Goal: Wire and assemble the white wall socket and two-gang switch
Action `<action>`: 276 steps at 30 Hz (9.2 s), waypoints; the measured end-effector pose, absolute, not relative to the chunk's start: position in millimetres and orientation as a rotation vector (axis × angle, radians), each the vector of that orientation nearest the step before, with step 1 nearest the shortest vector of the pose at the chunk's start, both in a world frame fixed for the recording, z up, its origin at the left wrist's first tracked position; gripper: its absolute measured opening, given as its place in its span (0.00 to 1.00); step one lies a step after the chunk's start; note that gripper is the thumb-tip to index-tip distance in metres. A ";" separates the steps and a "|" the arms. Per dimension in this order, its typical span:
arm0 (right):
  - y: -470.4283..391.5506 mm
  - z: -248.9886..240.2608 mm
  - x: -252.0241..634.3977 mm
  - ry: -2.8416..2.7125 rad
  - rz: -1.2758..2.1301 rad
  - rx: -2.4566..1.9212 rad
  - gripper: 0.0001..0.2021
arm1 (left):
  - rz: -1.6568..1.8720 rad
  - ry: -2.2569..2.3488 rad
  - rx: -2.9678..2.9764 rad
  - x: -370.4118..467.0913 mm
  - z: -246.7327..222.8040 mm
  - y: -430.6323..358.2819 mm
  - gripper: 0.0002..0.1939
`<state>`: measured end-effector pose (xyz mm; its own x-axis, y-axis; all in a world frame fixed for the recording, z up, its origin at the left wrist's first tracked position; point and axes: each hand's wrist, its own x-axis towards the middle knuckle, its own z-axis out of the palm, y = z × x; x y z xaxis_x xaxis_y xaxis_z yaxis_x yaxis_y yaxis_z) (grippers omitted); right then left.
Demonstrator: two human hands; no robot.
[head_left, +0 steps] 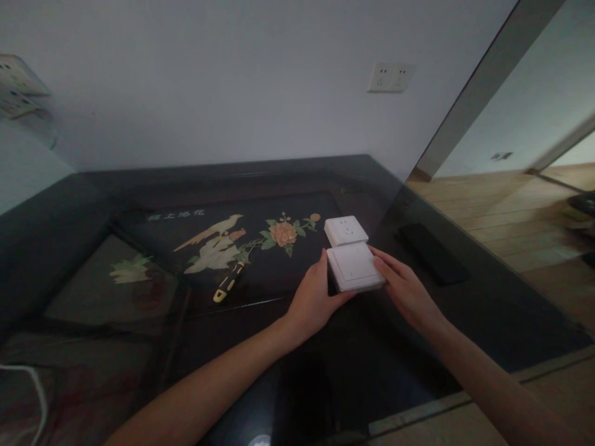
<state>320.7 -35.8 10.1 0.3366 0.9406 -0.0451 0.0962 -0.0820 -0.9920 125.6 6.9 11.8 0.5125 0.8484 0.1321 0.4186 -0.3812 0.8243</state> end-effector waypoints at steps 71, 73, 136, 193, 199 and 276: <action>9.9 -13.9 351.5 -1.229 0.817 -1.576 0.27 | 0.582 1.095 2.267 157.2 -15.8 34.1 0.44; 9.8 -13.2 351.8 -1.234 0.826 -1.575 0.27 | 0.571 1.106 2.270 157.5 -14.8 32.9 0.44; -11.6 7.6 326.7 -1.969 0.324 -1.722 0.36 | 0.202 1.295 2.416 137.4 26.0 76.6 0.13; 13.5 -15.9 353.7 -1.366 0.876 -1.526 0.37 | 0.380 0.980 2.590 138.2 -17.1 47.8 0.47; 13.4 -16.4 354.0 -1.363 0.858 -1.519 0.42 | 0.379 0.973 2.544 129.6 -14.4 49.6 0.51; -7.4 -3.7 184.1 -2.244 1.223 -0.748 0.25 | 0.402 0.527 2.069 -32.5 1.0 4.8 0.21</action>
